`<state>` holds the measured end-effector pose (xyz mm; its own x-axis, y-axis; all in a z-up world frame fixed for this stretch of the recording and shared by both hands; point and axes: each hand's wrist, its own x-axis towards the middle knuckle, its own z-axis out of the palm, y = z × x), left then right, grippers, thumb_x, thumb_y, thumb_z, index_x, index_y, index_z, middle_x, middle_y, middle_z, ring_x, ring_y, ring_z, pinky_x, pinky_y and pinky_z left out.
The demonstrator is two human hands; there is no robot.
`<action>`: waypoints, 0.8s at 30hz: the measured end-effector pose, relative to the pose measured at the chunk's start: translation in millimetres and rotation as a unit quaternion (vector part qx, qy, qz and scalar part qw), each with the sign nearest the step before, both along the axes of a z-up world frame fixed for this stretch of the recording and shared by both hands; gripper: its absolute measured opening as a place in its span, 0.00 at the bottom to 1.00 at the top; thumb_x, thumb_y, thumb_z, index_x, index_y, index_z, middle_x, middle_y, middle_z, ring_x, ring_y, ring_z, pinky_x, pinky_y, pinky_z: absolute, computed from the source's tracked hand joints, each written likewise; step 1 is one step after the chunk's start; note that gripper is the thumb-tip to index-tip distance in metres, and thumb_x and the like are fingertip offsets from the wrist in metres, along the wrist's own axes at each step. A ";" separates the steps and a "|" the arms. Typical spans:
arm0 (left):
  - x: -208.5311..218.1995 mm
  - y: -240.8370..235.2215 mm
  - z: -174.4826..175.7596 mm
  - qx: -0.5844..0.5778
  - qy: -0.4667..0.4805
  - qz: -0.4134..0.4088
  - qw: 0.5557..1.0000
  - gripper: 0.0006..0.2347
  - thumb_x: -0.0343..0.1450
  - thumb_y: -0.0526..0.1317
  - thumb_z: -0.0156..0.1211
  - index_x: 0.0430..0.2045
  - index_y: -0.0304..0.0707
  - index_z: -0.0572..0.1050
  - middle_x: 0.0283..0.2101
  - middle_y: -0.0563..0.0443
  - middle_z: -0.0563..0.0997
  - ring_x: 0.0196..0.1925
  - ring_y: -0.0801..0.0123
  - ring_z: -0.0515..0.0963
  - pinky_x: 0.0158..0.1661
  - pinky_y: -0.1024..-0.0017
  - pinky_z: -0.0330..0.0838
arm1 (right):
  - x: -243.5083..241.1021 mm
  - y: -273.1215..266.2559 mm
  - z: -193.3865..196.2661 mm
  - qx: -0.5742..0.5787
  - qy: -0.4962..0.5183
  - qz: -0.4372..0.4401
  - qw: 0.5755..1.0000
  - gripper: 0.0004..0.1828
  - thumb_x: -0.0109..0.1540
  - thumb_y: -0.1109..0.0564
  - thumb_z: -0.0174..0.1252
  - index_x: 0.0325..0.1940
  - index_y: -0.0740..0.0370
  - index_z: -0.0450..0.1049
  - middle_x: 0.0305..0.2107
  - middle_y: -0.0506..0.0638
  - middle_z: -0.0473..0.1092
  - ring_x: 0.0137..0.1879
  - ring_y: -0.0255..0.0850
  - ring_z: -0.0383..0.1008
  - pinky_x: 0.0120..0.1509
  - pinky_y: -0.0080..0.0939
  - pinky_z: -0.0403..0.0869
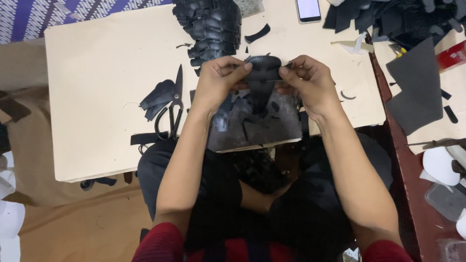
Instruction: The person assembles small black leather pieces by hand, folding and attaching them to a larger leather structure on a workbench. The person repeatedly picks up individual pieces, folds them, and secures them to the growing assembly.
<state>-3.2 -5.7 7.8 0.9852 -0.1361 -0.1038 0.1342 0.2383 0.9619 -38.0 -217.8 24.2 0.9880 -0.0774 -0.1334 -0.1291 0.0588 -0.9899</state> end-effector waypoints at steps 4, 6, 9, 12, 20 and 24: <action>-11.0 1.6 23.7 0.054 -0.041 -0.103 0.992 0.18 0.62 0.33 0.77 0.43 0.26 0.79 0.29 0.37 0.83 0.28 0.64 0.86 0.27 0.77 0.84 | 4.5 -2.1 -7.1 -0.029 0.000 -0.005 1.000 0.09 0.65 0.59 0.69 0.39 0.63 0.74 0.29 0.51 0.74 0.38 0.39 0.82 0.41 0.35 0.84; -6.4 -3.0 4.4 0.063 -0.043 -0.066 0.995 0.13 0.60 0.32 0.79 0.33 0.28 0.82 0.26 0.39 0.83 0.28 0.65 0.85 0.26 0.74 0.83 | 4.0 0.2 -11.8 0.023 0.027 -0.007 0.999 0.09 0.64 0.59 0.69 0.38 0.64 0.74 0.30 0.54 0.75 0.39 0.42 0.83 0.43 0.39 0.86; -0.4 -5.2 -18.2 0.011 -0.007 -0.054 0.998 0.12 0.61 0.32 0.79 0.34 0.29 0.82 0.27 0.41 0.82 0.29 0.65 0.86 0.28 0.76 0.83 | -0.1 5.4 -2.5 0.046 0.062 -0.004 0.997 0.07 0.63 0.60 0.67 0.36 0.64 0.75 0.30 0.53 0.74 0.39 0.44 0.83 0.45 0.43 0.85; -11.4 -9.4 11.6 -0.068 0.067 -0.072 0.993 0.11 0.62 0.32 0.77 0.34 0.31 0.81 0.31 0.42 0.83 0.34 0.62 0.87 0.32 0.71 0.86 | 1.1 -6.0 -11.7 -0.026 0.012 0.018 0.999 0.08 0.65 0.61 0.67 0.41 0.67 0.73 0.31 0.54 0.73 0.38 0.44 0.82 0.43 0.41 0.85; -4.5 -20.2 -26.6 -0.084 0.059 -0.012 0.995 0.18 0.61 0.29 0.80 0.41 0.29 0.78 0.30 0.46 0.78 0.34 0.64 0.86 0.31 0.76 0.85 | -2.1 4.9 0.6 -0.012 0.082 0.000 0.997 0.20 0.58 0.58 0.73 0.46 0.68 0.71 0.29 0.52 0.70 0.34 0.41 0.81 0.39 0.36 0.83; -4.5 -24.4 -27.7 -0.133 0.108 -0.028 0.985 0.11 0.67 0.35 0.69 0.41 0.27 0.80 0.31 0.45 0.85 0.28 0.66 0.83 0.30 0.72 0.79 | 6.7 -2.6 6.8 -0.096 0.060 0.029 0.993 0.20 0.58 0.57 0.73 0.44 0.52 0.67 0.31 0.47 0.72 0.36 0.38 0.76 0.40 0.36 0.76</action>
<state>-7.7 -30.2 -20.0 0.9345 -0.2402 -0.2628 0.3483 0.4640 0.8145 -31.2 -220.4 31.0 0.9693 -0.0561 -0.2395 -0.2452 -0.1416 -0.9591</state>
